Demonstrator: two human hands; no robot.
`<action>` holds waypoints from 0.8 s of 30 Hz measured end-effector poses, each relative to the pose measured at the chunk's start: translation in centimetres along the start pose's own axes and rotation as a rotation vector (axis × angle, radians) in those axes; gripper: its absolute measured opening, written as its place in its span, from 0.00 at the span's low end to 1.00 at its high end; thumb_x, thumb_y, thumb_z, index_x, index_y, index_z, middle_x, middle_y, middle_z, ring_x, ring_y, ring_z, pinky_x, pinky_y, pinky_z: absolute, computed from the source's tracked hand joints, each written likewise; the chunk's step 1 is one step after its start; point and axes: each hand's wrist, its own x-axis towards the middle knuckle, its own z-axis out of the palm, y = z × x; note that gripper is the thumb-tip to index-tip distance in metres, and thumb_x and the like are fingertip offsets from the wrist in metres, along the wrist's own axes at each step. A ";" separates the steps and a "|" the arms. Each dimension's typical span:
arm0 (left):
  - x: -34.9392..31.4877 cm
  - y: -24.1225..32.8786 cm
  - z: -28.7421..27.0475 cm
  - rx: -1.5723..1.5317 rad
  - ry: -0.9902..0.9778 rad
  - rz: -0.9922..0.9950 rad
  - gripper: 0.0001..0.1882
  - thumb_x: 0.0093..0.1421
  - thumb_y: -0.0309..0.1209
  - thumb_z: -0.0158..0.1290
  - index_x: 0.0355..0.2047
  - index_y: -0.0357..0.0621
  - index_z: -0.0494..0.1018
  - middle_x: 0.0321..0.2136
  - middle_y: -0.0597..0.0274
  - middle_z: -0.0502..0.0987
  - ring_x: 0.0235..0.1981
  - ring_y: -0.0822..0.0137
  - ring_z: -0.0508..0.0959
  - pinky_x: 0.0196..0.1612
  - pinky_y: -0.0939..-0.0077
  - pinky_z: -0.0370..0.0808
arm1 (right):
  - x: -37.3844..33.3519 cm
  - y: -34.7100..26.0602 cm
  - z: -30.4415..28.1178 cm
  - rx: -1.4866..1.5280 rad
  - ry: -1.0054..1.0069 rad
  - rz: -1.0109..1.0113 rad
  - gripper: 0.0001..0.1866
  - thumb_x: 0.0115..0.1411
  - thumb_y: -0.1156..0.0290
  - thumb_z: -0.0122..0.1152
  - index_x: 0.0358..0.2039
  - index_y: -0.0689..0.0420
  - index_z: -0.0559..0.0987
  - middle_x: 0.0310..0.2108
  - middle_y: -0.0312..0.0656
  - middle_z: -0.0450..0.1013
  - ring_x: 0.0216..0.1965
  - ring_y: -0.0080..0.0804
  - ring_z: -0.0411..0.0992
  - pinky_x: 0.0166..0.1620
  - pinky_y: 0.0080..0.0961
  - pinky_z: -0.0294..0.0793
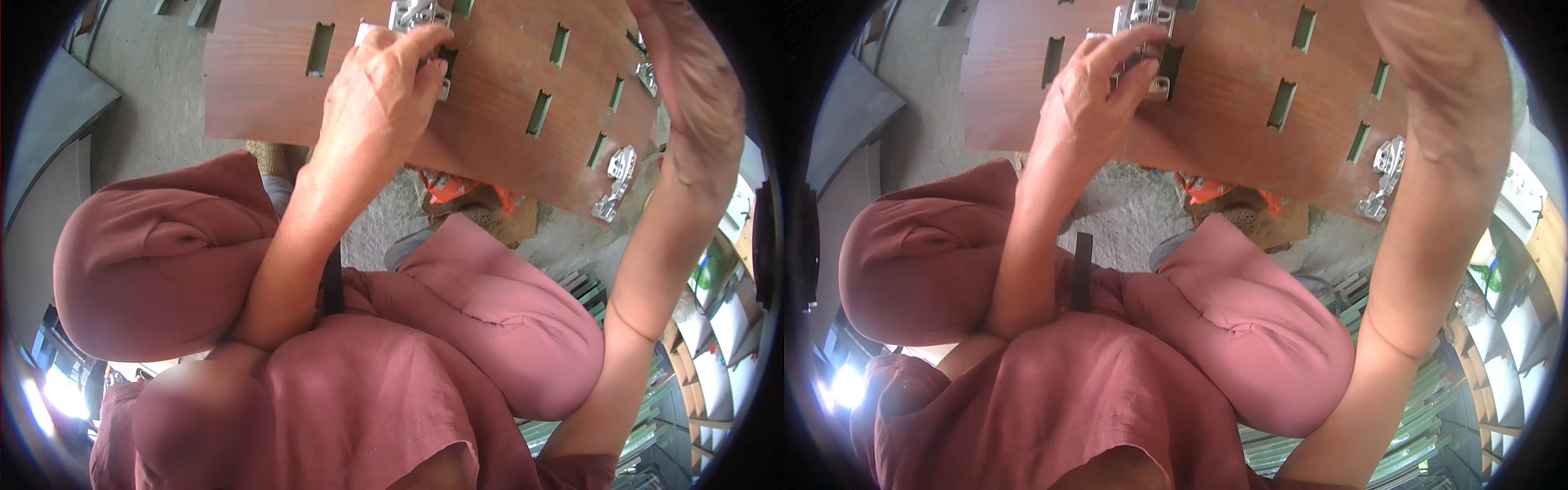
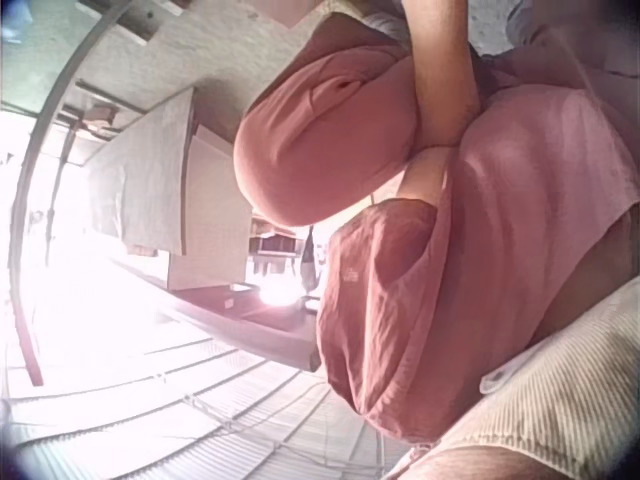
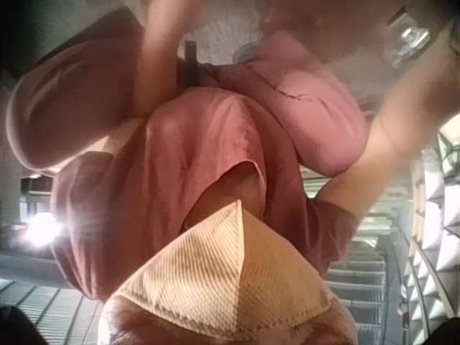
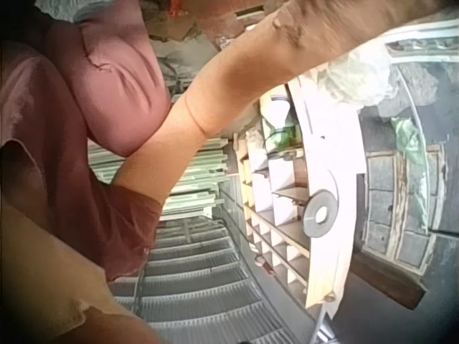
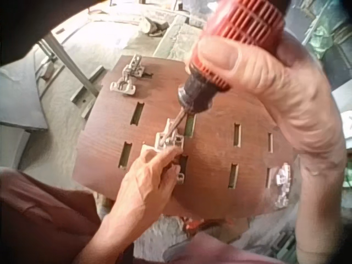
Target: Installing and tightening metal hinges onto a wooden furniture panel using a manual screwdriver.
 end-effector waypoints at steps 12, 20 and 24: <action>-0.7 0.6 -0.2 0.077 -0.057 -0.088 0.18 0.58 0.33 0.54 0.50 0.51 0.72 0.40 0.52 0.71 0.44 0.52 0.72 0.48 0.62 0.69 | 0.2 -3.9 2.8 -0.123 0.276 0.317 0.31 0.49 0.63 0.73 0.50 0.58 0.67 0.40 0.43 0.72 0.43 0.28 0.71 0.49 0.28 0.70; -0.4 1.5 -0.1 0.068 -0.084 -0.092 0.18 0.58 0.34 0.54 0.50 0.52 0.72 0.41 0.49 0.70 0.45 0.50 0.71 0.48 0.59 0.69 | 0.6 0.2 -0.3 0.029 -0.003 -0.094 0.26 0.54 0.64 0.69 0.49 0.58 0.67 0.43 0.44 0.71 0.44 0.30 0.71 0.49 0.30 0.72; -0.4 1.4 -0.1 0.086 -0.060 -0.058 0.16 0.58 0.34 0.54 0.47 0.51 0.72 0.40 0.48 0.69 0.44 0.48 0.71 0.43 0.56 0.75 | -0.1 0.3 0.5 0.100 0.063 -0.019 0.24 0.53 0.61 0.69 0.44 0.58 0.70 0.40 0.43 0.73 0.44 0.32 0.73 0.49 0.31 0.74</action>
